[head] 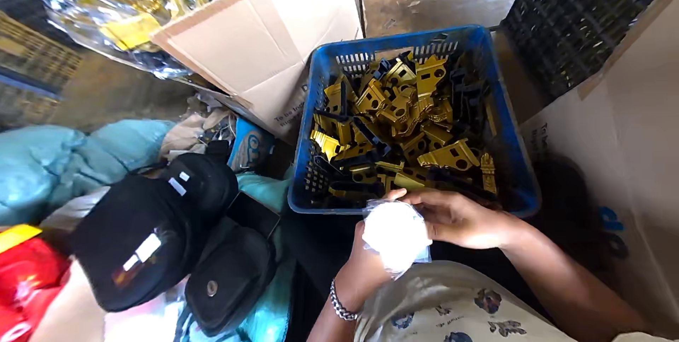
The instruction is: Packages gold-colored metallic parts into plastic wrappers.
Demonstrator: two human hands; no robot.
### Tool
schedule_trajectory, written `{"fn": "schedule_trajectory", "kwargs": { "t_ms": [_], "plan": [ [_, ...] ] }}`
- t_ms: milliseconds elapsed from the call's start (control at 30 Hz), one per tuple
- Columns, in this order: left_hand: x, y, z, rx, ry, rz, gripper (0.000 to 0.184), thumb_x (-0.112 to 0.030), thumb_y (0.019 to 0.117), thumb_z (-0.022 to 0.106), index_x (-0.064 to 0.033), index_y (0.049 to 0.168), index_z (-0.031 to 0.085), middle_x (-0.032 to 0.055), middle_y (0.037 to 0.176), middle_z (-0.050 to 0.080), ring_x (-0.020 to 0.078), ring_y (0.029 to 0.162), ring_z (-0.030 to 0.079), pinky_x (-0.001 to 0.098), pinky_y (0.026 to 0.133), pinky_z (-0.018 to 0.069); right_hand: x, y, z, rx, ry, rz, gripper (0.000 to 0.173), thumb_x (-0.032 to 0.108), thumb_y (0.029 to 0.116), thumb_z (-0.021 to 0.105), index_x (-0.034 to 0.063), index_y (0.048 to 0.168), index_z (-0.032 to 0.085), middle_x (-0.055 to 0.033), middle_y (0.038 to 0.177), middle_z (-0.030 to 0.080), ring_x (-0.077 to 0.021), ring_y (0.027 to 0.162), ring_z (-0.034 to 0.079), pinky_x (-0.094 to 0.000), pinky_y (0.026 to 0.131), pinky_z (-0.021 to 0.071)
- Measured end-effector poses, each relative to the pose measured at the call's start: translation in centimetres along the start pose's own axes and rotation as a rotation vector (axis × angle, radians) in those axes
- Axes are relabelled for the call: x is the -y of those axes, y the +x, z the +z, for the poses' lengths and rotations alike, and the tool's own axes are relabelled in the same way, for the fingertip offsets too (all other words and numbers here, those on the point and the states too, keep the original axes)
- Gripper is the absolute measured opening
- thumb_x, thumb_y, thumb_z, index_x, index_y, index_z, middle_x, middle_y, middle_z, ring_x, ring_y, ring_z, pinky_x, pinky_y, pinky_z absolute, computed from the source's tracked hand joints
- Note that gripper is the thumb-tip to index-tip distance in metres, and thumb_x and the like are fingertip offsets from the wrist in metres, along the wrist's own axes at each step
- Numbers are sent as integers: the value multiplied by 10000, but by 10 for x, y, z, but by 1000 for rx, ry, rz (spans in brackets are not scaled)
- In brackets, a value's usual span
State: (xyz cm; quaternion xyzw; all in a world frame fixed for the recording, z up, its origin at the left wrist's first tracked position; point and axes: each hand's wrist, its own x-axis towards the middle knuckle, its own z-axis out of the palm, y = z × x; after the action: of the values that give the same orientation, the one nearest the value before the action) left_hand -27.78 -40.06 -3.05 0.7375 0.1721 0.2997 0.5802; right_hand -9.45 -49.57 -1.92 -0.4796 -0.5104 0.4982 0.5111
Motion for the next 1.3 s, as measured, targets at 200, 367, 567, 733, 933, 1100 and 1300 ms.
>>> {"fn": "schedule_trajectory", "kwargs": {
  "t_ms": [200,367,567,733,933,1100,1300],
  "plan": [
    [-8,-9,5,73,-80,-54,732,-190,810,835,187,1339,497,129,1255,674,30,1175,615,228,1061,482,-21,9,20,-224,-341,-204,263,118,1006,556,-56,854,681,-74,781,666,21,750,586,-124,721,472],
    [-5,-13,-17,-58,85,-65,485,-79,880,710,170,1274,575,118,1174,707,-36,1075,632,166,1007,483,-6,1,17,12,-69,47,165,78,999,601,-73,982,664,-29,809,681,23,671,634,-147,650,555],
    [2,-12,-26,185,-169,-14,622,-139,865,800,98,1370,525,48,1261,684,16,1143,632,238,1043,507,-4,12,24,-53,24,107,170,121,1019,567,11,943,671,90,747,633,77,630,583,-125,606,520],
    [6,-13,-31,112,-103,7,637,-85,815,814,165,1327,530,134,1240,694,53,1143,650,248,1045,515,-11,14,24,-35,122,125,139,3,938,613,-32,1048,690,38,1004,720,50,908,662,-160,844,563],
    [4,-24,-30,102,-72,-27,531,-89,820,800,146,1247,589,109,1168,716,25,1108,651,218,1017,516,-10,18,24,-28,25,155,140,57,993,573,-15,1042,683,29,971,712,49,829,651,-151,779,559],
    [9,-24,-49,-150,108,-6,542,-160,854,779,140,1264,591,97,1154,727,31,1059,677,245,979,550,-1,23,10,110,92,285,54,32,915,691,65,896,653,75,746,696,2,595,652,-182,573,574],
    [-14,-15,-51,-164,-128,-145,333,-247,829,845,-75,1075,701,-67,896,734,-18,775,671,185,732,579,1,38,42,-90,-116,-106,314,160,756,854,62,684,566,40,637,582,47,568,526,-116,529,428]
  ]
}}
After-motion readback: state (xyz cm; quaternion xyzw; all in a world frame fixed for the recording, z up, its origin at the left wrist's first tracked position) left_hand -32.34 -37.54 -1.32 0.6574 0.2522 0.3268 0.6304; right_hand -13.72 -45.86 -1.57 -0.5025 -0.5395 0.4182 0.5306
